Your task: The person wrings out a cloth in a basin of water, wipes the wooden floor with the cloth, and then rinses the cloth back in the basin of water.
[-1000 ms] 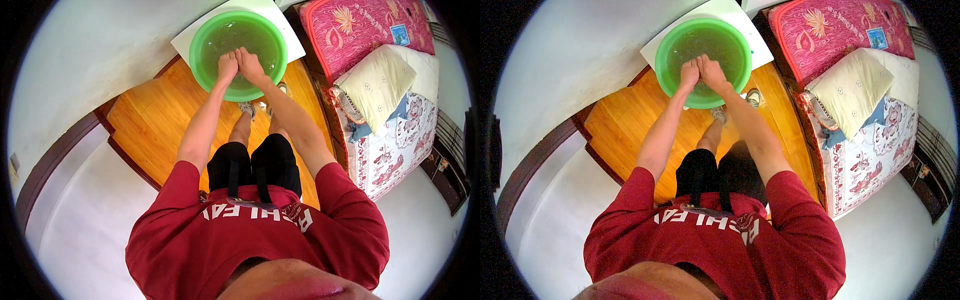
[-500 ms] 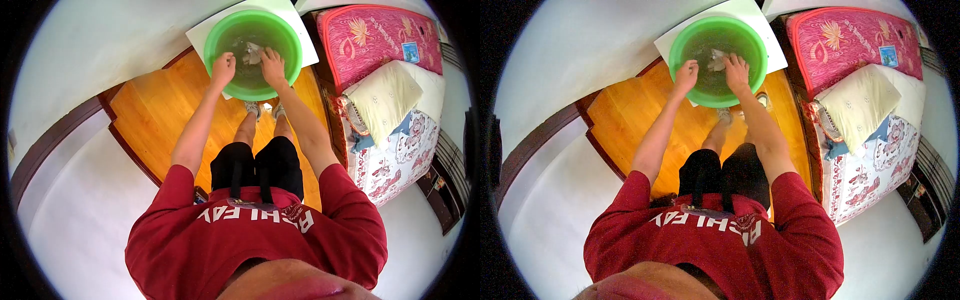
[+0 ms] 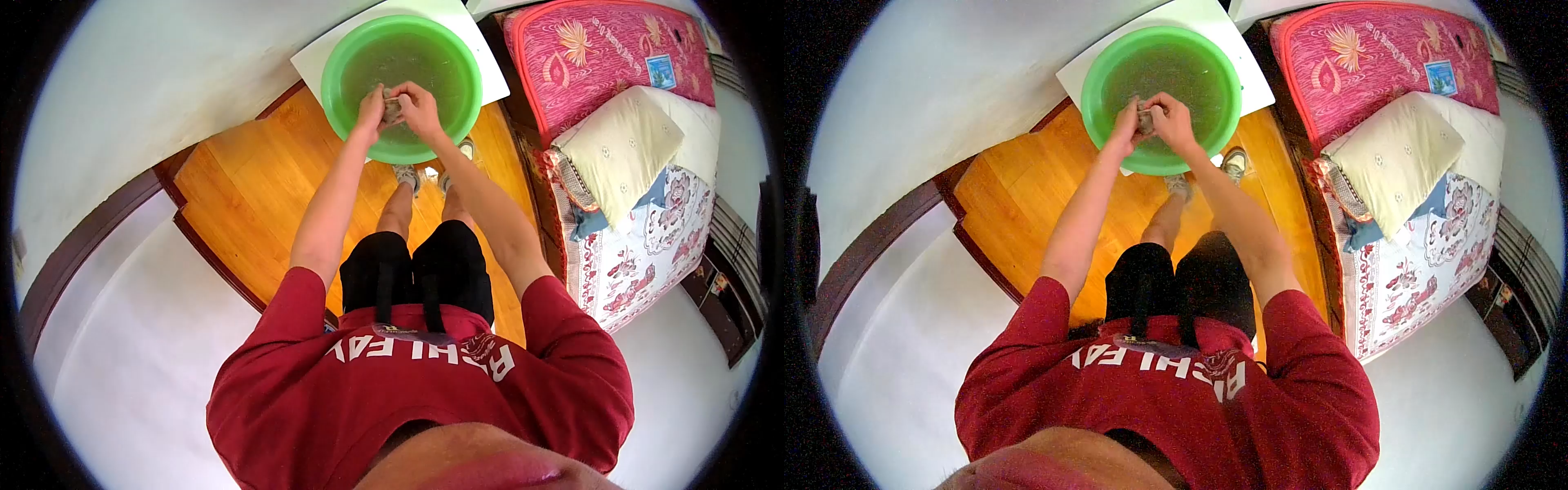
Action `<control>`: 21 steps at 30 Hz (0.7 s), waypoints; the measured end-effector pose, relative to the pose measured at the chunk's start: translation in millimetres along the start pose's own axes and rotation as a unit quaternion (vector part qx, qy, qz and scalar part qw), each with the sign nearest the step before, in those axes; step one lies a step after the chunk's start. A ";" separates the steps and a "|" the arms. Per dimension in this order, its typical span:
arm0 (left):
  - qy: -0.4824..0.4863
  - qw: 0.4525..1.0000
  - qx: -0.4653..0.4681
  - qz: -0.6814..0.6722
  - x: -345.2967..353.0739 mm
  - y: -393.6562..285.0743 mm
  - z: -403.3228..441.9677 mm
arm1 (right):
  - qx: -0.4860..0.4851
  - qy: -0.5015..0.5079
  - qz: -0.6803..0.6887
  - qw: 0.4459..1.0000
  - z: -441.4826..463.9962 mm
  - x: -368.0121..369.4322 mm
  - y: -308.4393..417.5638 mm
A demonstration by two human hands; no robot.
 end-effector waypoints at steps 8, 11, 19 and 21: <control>-0.071 0.983 0.170 0.029 10.9 -12.0 16.4 | -0.052 -0.139 -0.188 0.971 2.4 13.3 18.2; -0.110 0.965 0.228 0.074 14.5 -16.2 16.9 | 0.030 -0.101 -0.145 0.984 4.4 8.6 25.4; -0.139 0.934 0.251 0.213 19.9 -26.1 -4.1 | 0.009 -0.009 -0.211 0.978 6.5 1.3 19.1; -0.146 0.919 0.268 0.249 21.1 -26.8 -3.3 | -0.010 -0.006 -0.208 0.978 6.6 -0.9 20.4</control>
Point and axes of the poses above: each hand's wrist, its own z-axis towards the middle knuckle, its own x-axis out of the palm, y = z × x, the point moved 5 cm from there along z, towards the middle knuckle, and after that the axes turned 11 degrees about -x, right-handed, at the moved point
